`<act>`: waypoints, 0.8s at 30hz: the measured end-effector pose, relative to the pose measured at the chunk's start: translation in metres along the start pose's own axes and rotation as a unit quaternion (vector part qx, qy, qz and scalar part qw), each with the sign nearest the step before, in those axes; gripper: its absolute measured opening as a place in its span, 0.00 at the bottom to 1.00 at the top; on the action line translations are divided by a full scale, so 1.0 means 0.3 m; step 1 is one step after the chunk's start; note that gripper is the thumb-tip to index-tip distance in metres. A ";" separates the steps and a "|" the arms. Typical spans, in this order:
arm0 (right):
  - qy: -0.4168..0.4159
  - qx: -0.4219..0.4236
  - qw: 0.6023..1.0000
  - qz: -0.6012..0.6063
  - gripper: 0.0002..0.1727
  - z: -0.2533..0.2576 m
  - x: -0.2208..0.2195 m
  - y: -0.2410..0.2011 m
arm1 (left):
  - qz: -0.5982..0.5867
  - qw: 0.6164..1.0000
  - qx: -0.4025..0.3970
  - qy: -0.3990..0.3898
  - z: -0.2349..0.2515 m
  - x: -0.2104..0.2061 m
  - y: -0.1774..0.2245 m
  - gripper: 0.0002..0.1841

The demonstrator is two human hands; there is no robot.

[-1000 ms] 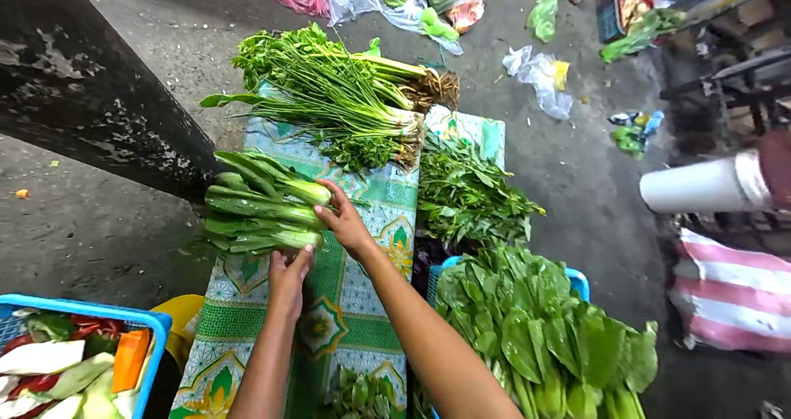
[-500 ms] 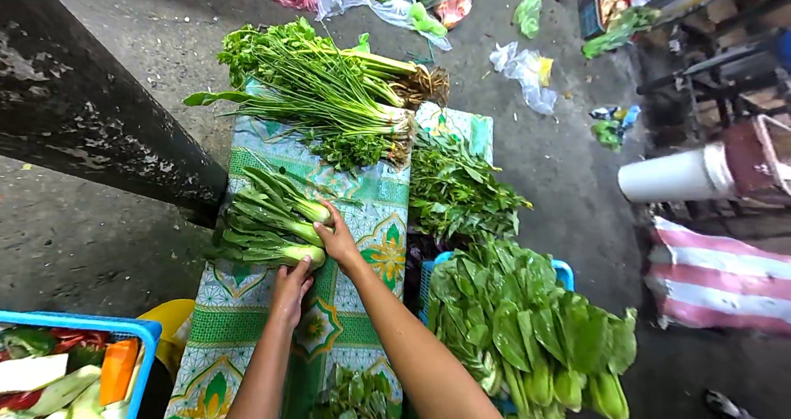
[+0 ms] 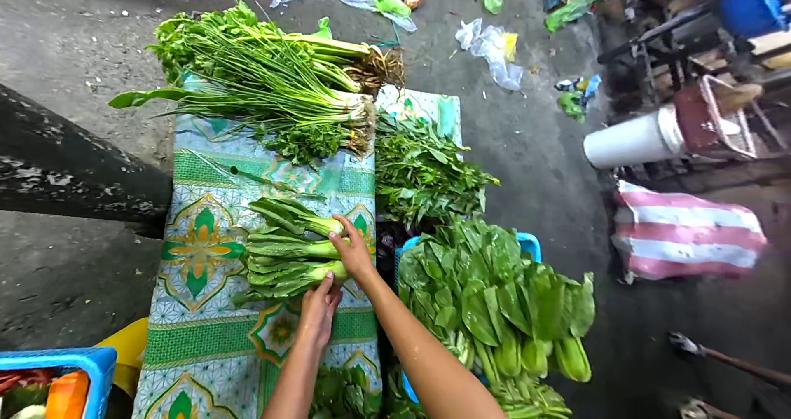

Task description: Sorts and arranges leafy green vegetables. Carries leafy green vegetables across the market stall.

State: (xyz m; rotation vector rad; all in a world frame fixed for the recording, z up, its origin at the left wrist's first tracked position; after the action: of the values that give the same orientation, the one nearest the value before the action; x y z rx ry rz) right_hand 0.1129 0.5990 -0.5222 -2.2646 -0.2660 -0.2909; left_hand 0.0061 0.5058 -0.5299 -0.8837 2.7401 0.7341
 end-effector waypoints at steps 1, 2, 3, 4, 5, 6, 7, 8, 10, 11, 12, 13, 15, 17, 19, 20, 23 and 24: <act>-0.003 0.014 1.000 -0.006 0.28 0.006 0.024 -0.017 | -0.009 1.000 -0.009 -0.003 0.004 -0.030 0.001 0.23; -0.008 0.029 0.999 -0.013 0.27 0.014 0.050 -0.037 | -0.015 1.000 -0.020 -0.009 0.008 -0.063 0.007 0.23; -0.013 0.046 0.999 -0.021 0.27 0.025 0.078 -0.061 | -0.017 0.999 -0.031 -0.017 0.014 -0.096 0.018 0.22; -0.018 0.064 0.997 -0.029 0.27 0.042 0.109 -0.083 | -0.017 0.999 -0.044 -0.026 0.023 -0.130 0.034 0.22; -0.018 0.079 0.996 -0.033 0.27 0.062 0.143 -0.104 | -0.014 0.997 -0.060 -0.036 0.034 -0.167 0.052 0.22; -0.018 0.093 0.995 -0.028 0.27 0.083 0.178 -0.129 | -0.011 0.996 -0.081 -0.046 0.045 -0.206 0.069 0.22; -0.018 0.105 0.994 -0.021 0.27 0.106 0.213 -0.154 | -0.010 0.993 -0.103 -0.055 0.053 -0.249 0.087 0.22; -0.017 0.115 0.993 -0.011 0.27 0.133 0.250 -0.180 | -0.012 0.990 -0.123 -0.067 0.060 -0.294 0.102 0.24; -0.012 0.136 0.991 -0.008 0.27 0.204 0.317 -0.223 | -0.019 0.986 -0.145 -0.084 0.075 -0.383 0.122 0.25; -0.010 0.141 0.990 -0.018 0.27 0.236 0.344 -0.240 | -0.018 0.985 -0.147 -0.090 0.087 -0.421 0.125 0.25; -0.005 0.141 0.989 -0.035 0.27 0.266 0.364 -0.250 | -0.009 0.986 -0.138 -0.093 0.105 -0.452 0.121 0.25; 0.005 0.135 0.989 -0.057 0.28 0.296 0.376 -0.248 | 0.011 0.988 -0.119 -0.099 0.129 -0.472 0.113 0.25; 0.028 0.097 0.989 -0.112 0.31 0.365 0.382 -0.200 | 0.079 0.989 -0.071 -0.107 0.187 -0.480 0.091 0.30; 0.051 0.055 0.987 -0.141 0.33 0.413 0.373 -0.133 | 0.144 0.981 -0.050 -0.117 0.230 -0.460 0.074 0.33; 0.062 0.052 0.986 -0.146 0.34 0.422 0.371 -0.117 | 0.175 0.974 -0.045 -0.134 0.252 -0.441 0.066 0.33; 0.054 0.055 0.986 -0.146 0.34 0.419 0.369 -0.122 | 0.178 0.973 -0.043 -0.137 0.254 -0.432 0.065 0.32; 0.031 0.059 0.990 -0.124 0.34 0.413 0.387 -0.147 | 0.140 0.980 -0.050 -0.134 0.246 -0.436 0.070 0.28; 0.033 0.063 0.991 -0.112 0.35 0.412 0.398 -0.153 | 0.122 0.983 -0.052 -0.129 0.241 -0.442 0.073 0.26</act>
State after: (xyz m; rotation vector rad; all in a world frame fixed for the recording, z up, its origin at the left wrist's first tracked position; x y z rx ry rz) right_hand 0.2286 0.7338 -0.5334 -2.0976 -0.4930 -0.4522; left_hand 0.1014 0.6241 -0.5435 -0.4328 2.6198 0.9682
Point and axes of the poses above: each hand's wrist, its own z-axis towards the middle knuckle, its own x-axis out of the back of the hand, y = z × x, the point moved 5 cm from there along z, towards the middle knuckle, and after that the axes turned 7 degrees about -x, right-handed, at the moved point
